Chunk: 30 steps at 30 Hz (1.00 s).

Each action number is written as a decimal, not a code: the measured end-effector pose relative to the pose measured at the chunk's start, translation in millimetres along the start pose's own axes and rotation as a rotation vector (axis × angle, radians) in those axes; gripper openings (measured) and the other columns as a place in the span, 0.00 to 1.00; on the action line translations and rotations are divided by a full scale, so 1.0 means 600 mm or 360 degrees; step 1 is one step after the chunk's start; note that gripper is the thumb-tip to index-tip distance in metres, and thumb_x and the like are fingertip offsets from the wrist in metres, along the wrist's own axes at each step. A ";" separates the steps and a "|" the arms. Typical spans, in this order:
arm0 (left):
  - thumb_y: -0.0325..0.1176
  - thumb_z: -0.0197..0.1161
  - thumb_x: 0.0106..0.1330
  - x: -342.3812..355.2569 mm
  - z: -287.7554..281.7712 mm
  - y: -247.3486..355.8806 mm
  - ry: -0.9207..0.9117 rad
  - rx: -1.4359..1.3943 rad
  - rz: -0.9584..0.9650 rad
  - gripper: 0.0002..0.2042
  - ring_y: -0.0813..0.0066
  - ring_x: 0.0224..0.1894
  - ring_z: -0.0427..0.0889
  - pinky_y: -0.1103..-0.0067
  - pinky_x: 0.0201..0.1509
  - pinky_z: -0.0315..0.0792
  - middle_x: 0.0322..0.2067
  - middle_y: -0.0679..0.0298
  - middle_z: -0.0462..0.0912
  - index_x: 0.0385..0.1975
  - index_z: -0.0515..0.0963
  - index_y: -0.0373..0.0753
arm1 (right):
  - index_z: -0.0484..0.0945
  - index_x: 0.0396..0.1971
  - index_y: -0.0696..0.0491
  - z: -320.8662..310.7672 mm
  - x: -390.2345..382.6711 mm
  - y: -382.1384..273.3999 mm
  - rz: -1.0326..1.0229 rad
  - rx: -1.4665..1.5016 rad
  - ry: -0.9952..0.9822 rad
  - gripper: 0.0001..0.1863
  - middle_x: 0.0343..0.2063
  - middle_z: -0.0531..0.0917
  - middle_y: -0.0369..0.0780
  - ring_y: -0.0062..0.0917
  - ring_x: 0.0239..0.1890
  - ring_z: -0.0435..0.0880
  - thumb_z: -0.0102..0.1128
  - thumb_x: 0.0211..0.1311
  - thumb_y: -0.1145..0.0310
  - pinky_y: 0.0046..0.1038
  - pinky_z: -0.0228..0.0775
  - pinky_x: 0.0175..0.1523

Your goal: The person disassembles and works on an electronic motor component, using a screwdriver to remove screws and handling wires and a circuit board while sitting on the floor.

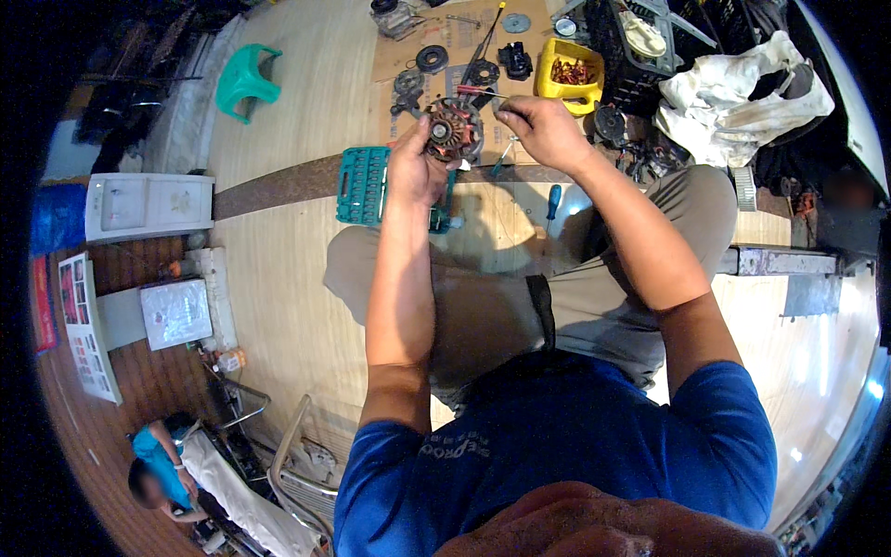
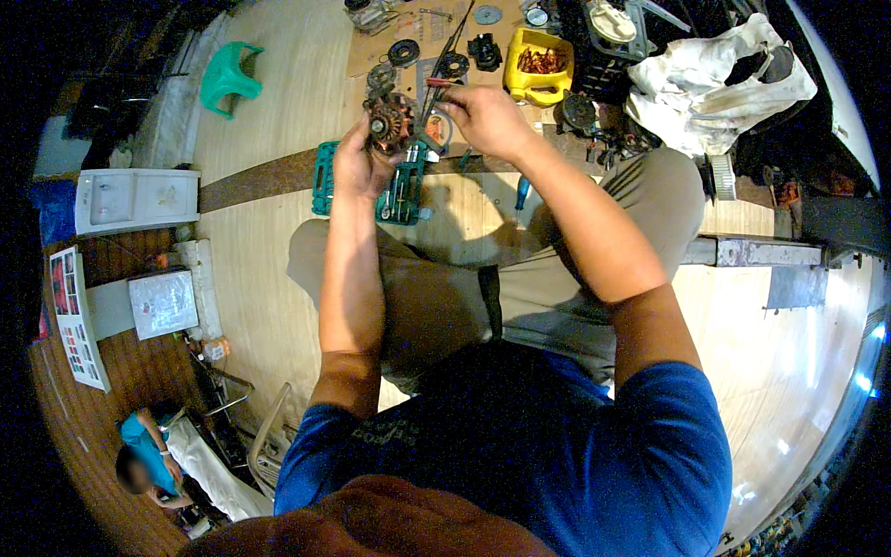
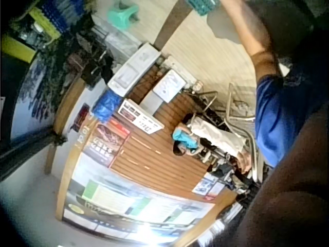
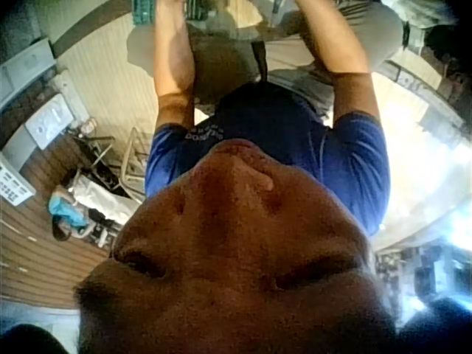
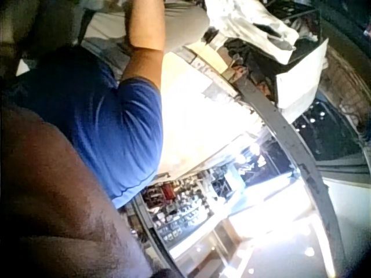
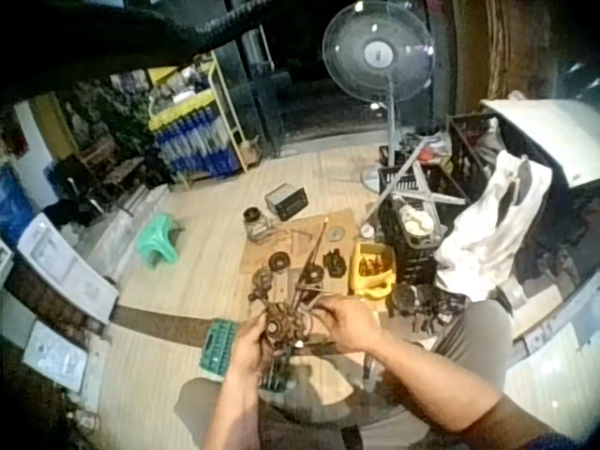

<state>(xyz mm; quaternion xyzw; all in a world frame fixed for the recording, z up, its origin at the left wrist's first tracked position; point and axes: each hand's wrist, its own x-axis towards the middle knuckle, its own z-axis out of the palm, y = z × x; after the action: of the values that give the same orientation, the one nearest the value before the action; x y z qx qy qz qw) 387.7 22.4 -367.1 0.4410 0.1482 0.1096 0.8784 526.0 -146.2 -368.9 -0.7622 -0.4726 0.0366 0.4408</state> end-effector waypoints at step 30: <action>0.46 0.39 0.73 0.023 -0.063 -0.007 0.0528 -0.0606 0.0595 0.18 0.70 0.36 0.76 0.74 0.33 0.69 0.40 0.63 0.79 0.46 0.71 0.41 | 0.80 0.34 0.57 -0.120 -0.009 -0.002 0.0079 -0.0105 -0.0817 0.10 0.27 0.82 0.45 0.34 0.32 0.82 0.60 0.58 0.66 0.30 0.71 0.38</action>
<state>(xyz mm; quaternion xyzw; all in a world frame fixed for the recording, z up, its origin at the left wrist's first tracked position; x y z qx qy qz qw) 387.3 52.5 -394.4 0.2643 0.1826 0.3655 0.8736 556.1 -195.9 -326.2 -0.7534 -0.5510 0.2241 0.2804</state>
